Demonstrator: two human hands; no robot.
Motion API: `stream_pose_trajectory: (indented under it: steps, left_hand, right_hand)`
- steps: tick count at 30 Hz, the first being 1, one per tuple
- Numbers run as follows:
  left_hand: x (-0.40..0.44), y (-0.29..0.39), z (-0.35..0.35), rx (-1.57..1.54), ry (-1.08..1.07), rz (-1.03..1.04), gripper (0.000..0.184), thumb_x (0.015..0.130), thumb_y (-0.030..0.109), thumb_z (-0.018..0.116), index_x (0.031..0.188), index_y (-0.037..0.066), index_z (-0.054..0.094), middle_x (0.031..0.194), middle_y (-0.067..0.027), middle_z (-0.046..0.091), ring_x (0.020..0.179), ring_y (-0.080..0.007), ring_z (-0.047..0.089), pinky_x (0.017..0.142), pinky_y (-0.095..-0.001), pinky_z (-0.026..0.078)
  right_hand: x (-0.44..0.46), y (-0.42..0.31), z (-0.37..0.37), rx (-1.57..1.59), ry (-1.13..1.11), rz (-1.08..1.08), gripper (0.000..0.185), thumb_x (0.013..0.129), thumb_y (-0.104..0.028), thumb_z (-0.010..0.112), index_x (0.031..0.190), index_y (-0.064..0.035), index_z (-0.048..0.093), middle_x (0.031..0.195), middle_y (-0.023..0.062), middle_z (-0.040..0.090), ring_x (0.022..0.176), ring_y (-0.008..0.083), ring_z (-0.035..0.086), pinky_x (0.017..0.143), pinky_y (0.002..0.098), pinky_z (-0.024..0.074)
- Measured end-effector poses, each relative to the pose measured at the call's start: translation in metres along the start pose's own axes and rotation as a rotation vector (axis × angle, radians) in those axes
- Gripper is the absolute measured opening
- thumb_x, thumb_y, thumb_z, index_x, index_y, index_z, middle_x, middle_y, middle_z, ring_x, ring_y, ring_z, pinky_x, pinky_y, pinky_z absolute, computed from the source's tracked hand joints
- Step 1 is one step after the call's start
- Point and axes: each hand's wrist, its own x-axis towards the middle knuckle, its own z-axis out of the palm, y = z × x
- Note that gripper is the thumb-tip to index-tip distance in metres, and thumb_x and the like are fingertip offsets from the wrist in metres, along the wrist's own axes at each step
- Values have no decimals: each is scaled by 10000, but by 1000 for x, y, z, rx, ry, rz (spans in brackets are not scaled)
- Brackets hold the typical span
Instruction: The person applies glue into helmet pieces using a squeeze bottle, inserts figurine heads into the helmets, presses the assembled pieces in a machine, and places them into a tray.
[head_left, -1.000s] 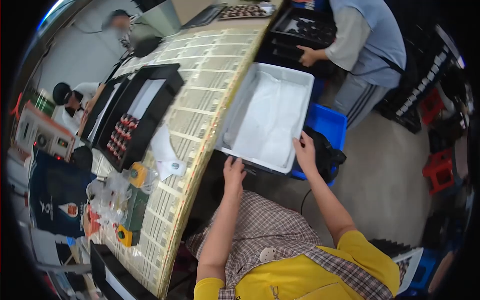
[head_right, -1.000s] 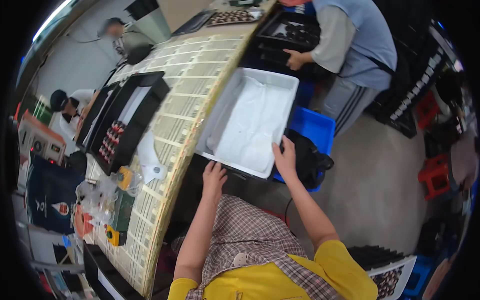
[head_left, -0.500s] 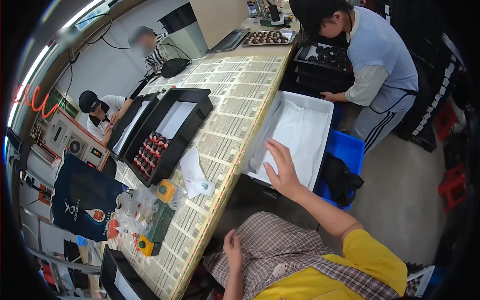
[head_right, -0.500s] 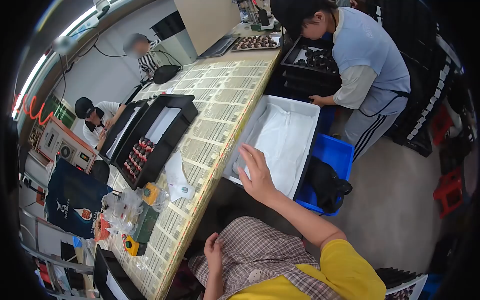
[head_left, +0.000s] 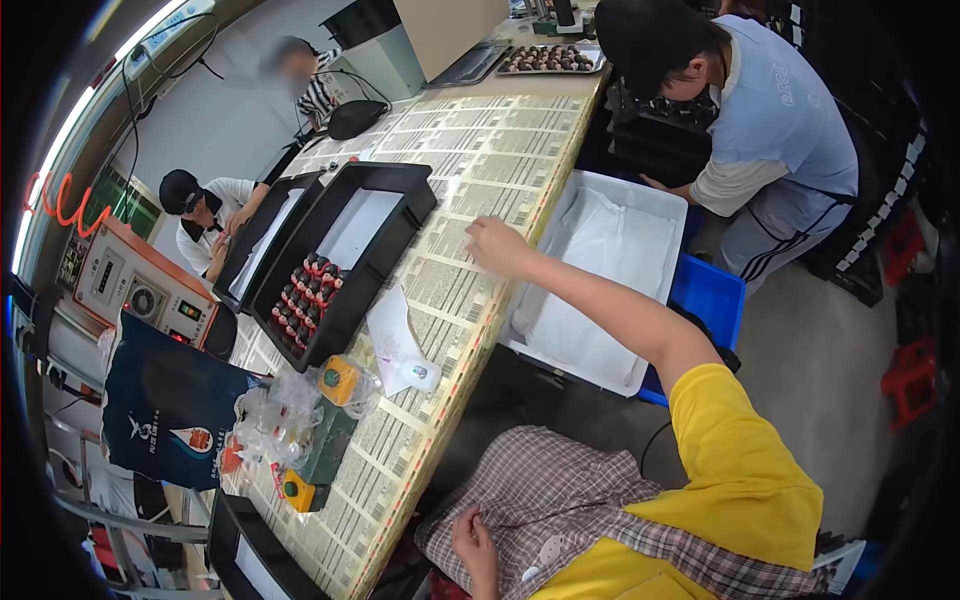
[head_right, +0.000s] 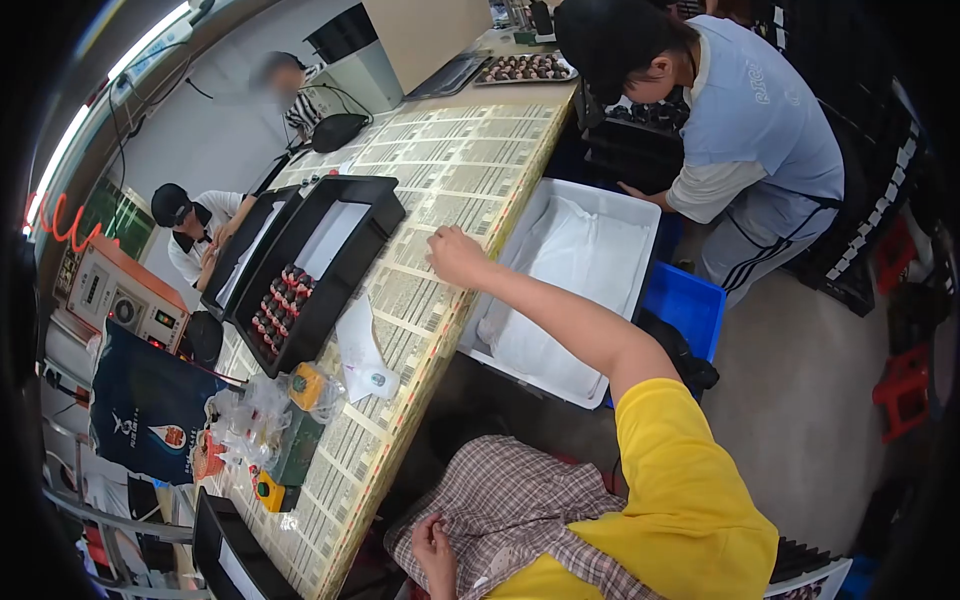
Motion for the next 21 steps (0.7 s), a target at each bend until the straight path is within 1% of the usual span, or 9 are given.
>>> stream_pose_trajectory:
  steps: [2, 4, 6, 8, 10, 13, 16, 19, 21]
  left_hand:
    - [31, 58, 0, 158, -71, 226, 159, 910, -1, 504, 1013, -48, 615, 980, -140, 631, 872, -203, 620, 779, -279, 489]
    - [66, 104, 13, 127, -127, 399, 176, 867, -42, 531, 1022, -33, 615, 988, -158, 626, 901, -249, 628, 801, -307, 494]
    - [107, 140, 32, 156, -187, 629, 229, 826, -42, 560, 1044, -7, 619, 1062, -174, 611, 974, -331, 602, 855, -372, 486]
    - [148, 174, 57, 260, -250, 759, 250, 818, -17, 583, 1066, -4, 614, 1157, -189, 573, 1058, -343, 566, 906, -407, 461]
    - [190, 197, 86, 379, -247, 891, 365, 804, 7, 612, 1166, 8, 566, 1290, -208, 483, 1149, -352, 503, 949, -435, 426]
    - [243, 215, 122, 605, -248, 957, 531, 786, 50, 647, 1284, 24, 464, 1375, -222, 393, 1227, -380, 437, 976, -471, 405]
    - [272, 220, 143, 750, -353, 910, 666, 765, 87, 688, 1348, 6, 376, 1425, -232, 336, 1303, -406, 359, 1033, -518, 349]
    - [280, 214, 155, 814, -407, 877, 783, 755, 127, 712, 1401, -2, 288, 1461, -239, 274, 1341, -411, 304, 1038, -569, 316]
    - [282, 218, 157, 841, -437, 852, 814, 750, 143, 721, 1411, -5, 269, 1466, -240, 264, 1349, -411, 291, 1044, -567, 307]
  right_hand:
    - [15, 22, -17, -23, 98, 68, 259, 839, -137, 560, 1003, 57, 611, 1093, 206, 575, 1072, 375, 524, 933, 421, 440]
    - [28, 55, -27, -170, 51, 148, 239, 832, -126, 561, 981, 53, 614, 1090, 210, 573, 1065, 378, 525, 917, 425, 455]
    - [33, 78, -37, -234, 54, 224, 216, 826, -105, 548, 964, 48, 616, 1088, 213, 570, 1064, 376, 525, 915, 429, 459]
    - [39, 99, -46, -287, 61, 267, 205, 822, -82, 530, 957, 45, 617, 1088, 215, 566, 1067, 373, 524, 919, 434, 460]
    - [48, 120, -52, -320, 69, 277, 208, 818, -57, 505, 962, 45, 615, 1093, 214, 561, 1072, 371, 523, 928, 437, 456]
    - [69, 151, -58, -346, 124, 326, 235, 809, -33, 480, 1003, 46, 586, 1135, 212, 539, 1091, 364, 512, 943, 432, 449]
    - [97, 191, -61, -417, 267, 343, 300, 773, -36, 530, 1056, 59, 557, 1099, 205, 544, 1072, 350, 526, 914, 415, 467]
    - [124, 228, -72, -411, 264, 420, 342, 804, -46, 524, 1121, 81, 508, 1158, 214, 512, 1095, 351, 518, 924, 415, 464]
    - [139, 248, -78, -403, 253, 489, 349, 820, -51, 516, 1139, 90, 498, 1176, 219, 503, 1110, 354, 515, 923, 416, 469]
